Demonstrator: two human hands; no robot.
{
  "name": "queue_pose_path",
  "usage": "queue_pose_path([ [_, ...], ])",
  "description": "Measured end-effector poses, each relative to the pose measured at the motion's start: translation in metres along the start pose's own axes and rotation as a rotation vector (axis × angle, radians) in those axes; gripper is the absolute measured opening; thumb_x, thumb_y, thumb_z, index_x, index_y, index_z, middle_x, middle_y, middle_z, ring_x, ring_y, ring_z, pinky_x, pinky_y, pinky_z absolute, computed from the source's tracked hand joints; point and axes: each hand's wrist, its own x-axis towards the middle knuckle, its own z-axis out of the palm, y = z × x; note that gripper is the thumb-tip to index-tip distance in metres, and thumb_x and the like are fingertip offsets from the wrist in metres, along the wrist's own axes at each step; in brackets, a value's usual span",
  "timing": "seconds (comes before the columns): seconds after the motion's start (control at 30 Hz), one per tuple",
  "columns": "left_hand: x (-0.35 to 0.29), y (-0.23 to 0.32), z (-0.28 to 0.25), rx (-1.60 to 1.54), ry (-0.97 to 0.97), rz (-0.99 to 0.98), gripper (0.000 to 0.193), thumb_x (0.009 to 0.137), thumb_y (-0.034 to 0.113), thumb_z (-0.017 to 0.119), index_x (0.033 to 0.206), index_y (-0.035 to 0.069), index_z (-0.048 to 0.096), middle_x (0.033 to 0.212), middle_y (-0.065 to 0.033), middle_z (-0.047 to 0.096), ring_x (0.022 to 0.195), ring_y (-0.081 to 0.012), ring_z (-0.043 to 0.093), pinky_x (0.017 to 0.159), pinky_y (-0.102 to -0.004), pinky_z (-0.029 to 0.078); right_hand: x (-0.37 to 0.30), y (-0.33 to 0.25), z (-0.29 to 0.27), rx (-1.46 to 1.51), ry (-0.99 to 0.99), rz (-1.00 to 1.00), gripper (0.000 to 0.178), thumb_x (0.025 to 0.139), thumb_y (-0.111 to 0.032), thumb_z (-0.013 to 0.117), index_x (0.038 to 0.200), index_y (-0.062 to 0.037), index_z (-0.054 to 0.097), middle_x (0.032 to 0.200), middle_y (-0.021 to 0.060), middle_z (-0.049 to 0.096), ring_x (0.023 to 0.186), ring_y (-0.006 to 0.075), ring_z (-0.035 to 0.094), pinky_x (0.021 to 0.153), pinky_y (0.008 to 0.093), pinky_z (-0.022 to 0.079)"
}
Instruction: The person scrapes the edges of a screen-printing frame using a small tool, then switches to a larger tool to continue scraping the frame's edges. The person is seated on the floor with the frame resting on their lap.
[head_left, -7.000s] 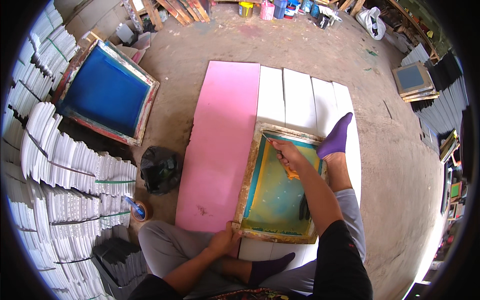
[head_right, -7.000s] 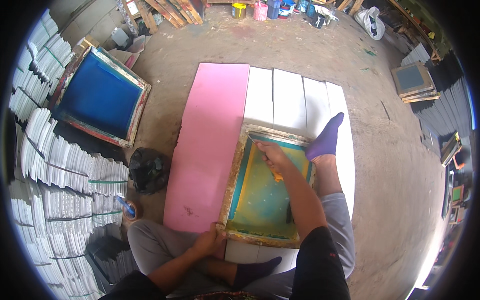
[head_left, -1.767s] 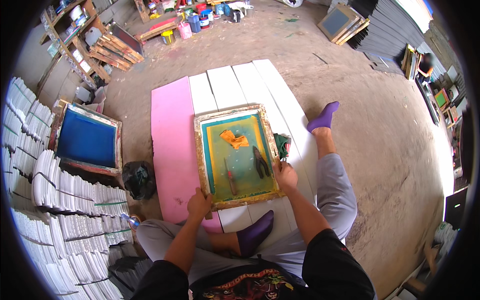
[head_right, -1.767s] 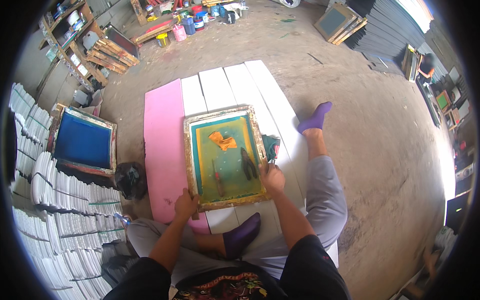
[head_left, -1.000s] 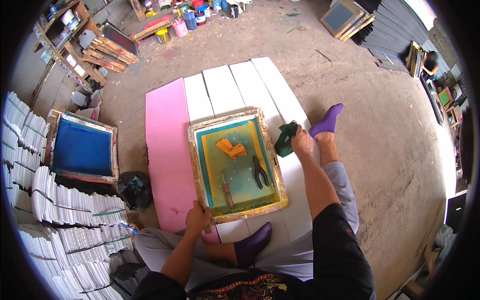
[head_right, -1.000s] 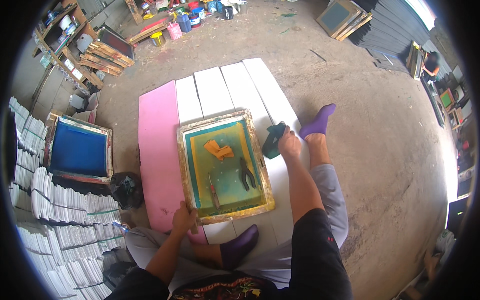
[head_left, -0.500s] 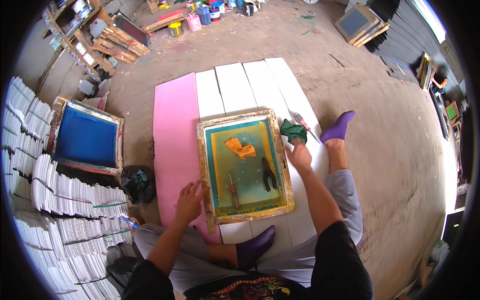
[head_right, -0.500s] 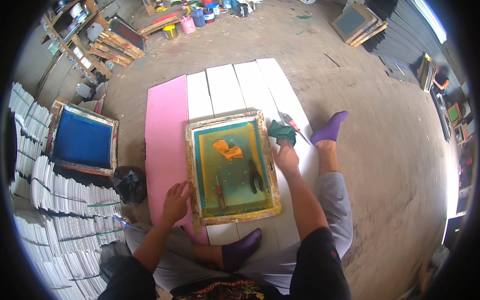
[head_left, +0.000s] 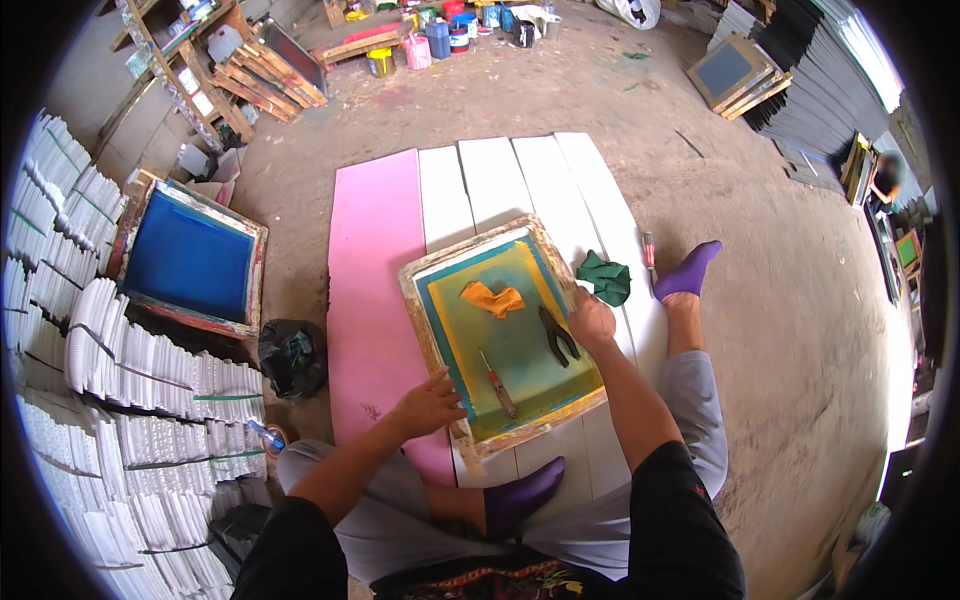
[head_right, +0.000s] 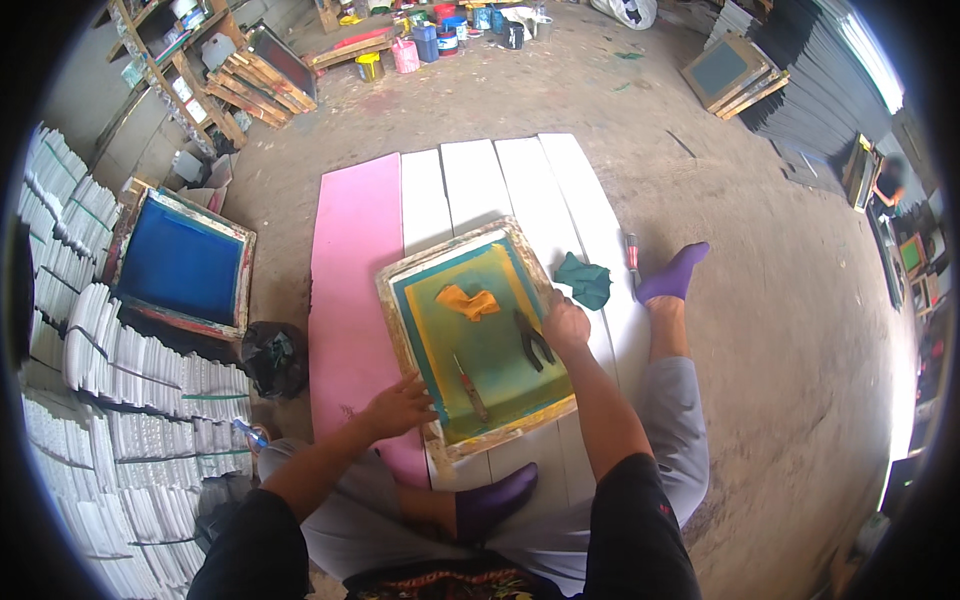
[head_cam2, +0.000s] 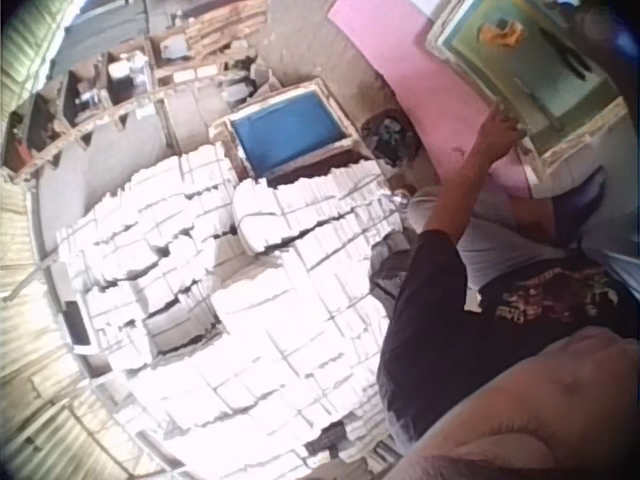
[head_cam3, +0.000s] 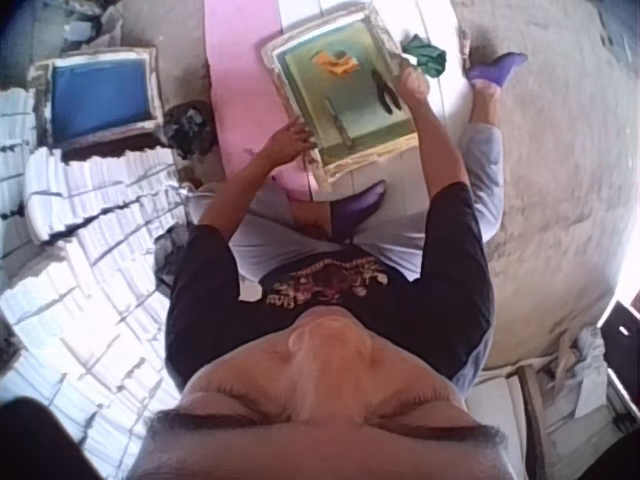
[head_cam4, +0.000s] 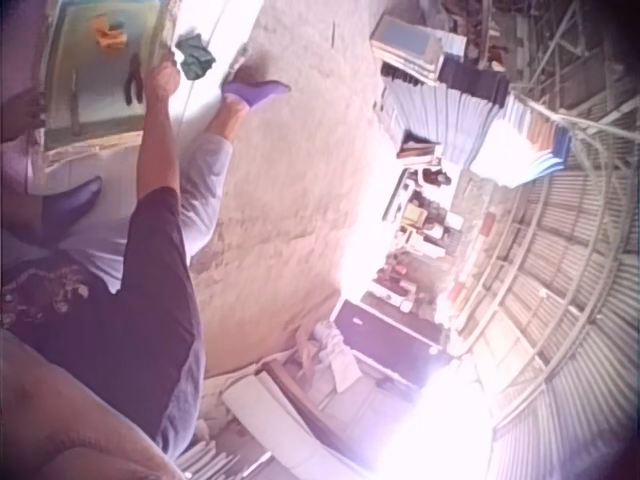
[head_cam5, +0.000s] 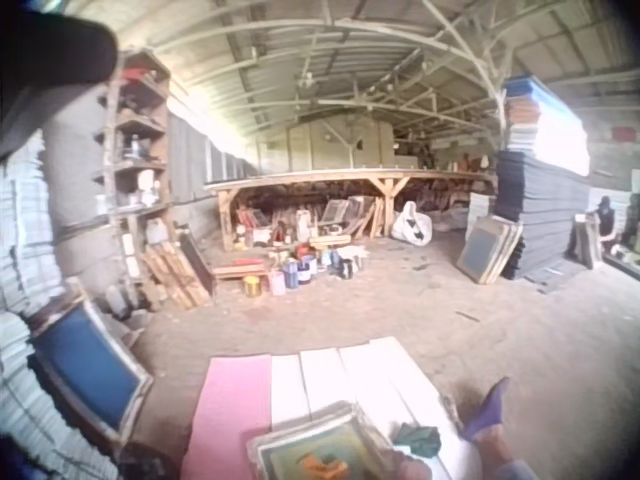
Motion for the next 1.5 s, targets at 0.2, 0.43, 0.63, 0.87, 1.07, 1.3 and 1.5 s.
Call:
queue_pose_path([
  [0.2, 0.034, 0.047, 0.024, -0.126, 0.165, -0.265, 0.022, 0.084, 0.025, 0.067, 0.104, 0.028, 0.074, 0.104, 0.0028, 0.067, 0.117, -0.0221, 0.058, 0.123, -0.06, 0.026, 0.065, -0.031, 0.003, -0.125, -0.032, -0.051, 0.054, 0.088, -0.021, 0.073, 0.14, -0.0186, 0.057, 0.113, 0.0171, 0.073, 0.104, 0.0394, 0.069, 0.088, 0.0506, 0.056],
  [0.43, 0.07, 0.078, 0.033, -0.186, 0.073, -0.427, 0.047, 0.079, 0.033, 0.075, 0.124, 0.02, 0.07, 0.124, -0.0054, 0.064, 0.13, -0.0299, 0.052, 0.123, -0.0624, 0.021, 0.081, -0.043, -0.002, 0.121, -0.121, -0.096, 0.058, 0.089, -0.015, 0.071, 0.145, -0.0175, 0.056, 0.128, 0.015, 0.069, 0.122, 0.0391, 0.06, 0.103, 0.0484, 0.05],
  [0.63, 0.02, -0.015, 0.01, -0.232, 0.002, -0.479, 0.092, 0.068, 0.039, 0.09, 0.148, 0.017, 0.051, 0.154, -0.0148, 0.047, 0.146, -0.038, 0.038, 0.126, -0.0602, 0.017, 0.041, 0.012, -0.004, 0.068, 0.072, -0.159, 0.059, 0.083, -0.015, 0.078, 0.138, -0.0107, 0.059, 0.134, 0.0155, 0.064, 0.125, 0.0386, 0.058, 0.104, 0.047, 0.048],
  [0.87, -0.002, -0.051, 0.012, -0.144, 0.112, -0.519, 0.055, 0.064, 0.035, 0.089, 0.111, 0.016, 0.067, 0.111, -0.0016, 0.064, 0.118, -0.024, 0.057, 0.121, -0.0515, 0.033, 0.042, 0.023, -0.005, -0.03, 0.084, -0.108, 0.048, 0.082, -0.016, 0.079, 0.127, -0.0088, 0.063, 0.121, 0.0125, 0.07, 0.116, 0.0363, 0.063, 0.097, 0.0471, 0.051],
  [1.07, -0.007, -0.015, 0.015, -0.148, 0.171, -0.655, 0.054, 0.064, 0.038, 0.088, 0.109, 0.016, 0.067, 0.11, -0.0017, 0.064, 0.114, -0.0259, 0.058, 0.117, -0.0564, 0.035, 0.088, -0.014, 0.006, -0.081, 0.088, -0.253, 0.036, 0.084, -0.013, 0.076, 0.119, -0.0085, 0.066, 0.117, 0.0112, 0.071, 0.115, 0.0344, 0.064, 0.096, 0.0476, 0.052],
  [1.3, 0.011, 0.018, 0.019, -0.181, 0.268, -0.864, 0.052, 0.067, 0.038, 0.087, 0.112, 0.018, 0.069, 0.11, -0.0021, 0.065, 0.114, -0.0259, 0.058, 0.116, -0.0582, 0.035, 0.094, -0.045, 0.019, 0.036, 0.325, -0.318, 0.043, 0.084, -0.01, 0.075, 0.126, -0.0089, 0.066, 0.131, 0.0171, 0.066, 0.123, 0.036, 0.06, 0.102, 0.0464, 0.05],
  [1.5, -0.014, 0.005, 0.026, -0.172, 0.264, -0.773, 0.052, 0.069, 0.038, 0.086, 0.113, 0.015, 0.069, 0.112, -0.0025, 0.066, 0.116, -0.026, 0.059, 0.113, -0.053, 0.04, -0.011, -0.056, -0.005, 0.072, 0.188, 0.23, 0.061, 0.084, -0.027, 0.077, 0.137, -0.0108, 0.053, 0.125, 0.0192, 0.062, 0.121, 0.0394, 0.059, 0.096, 0.0525, 0.052],
])
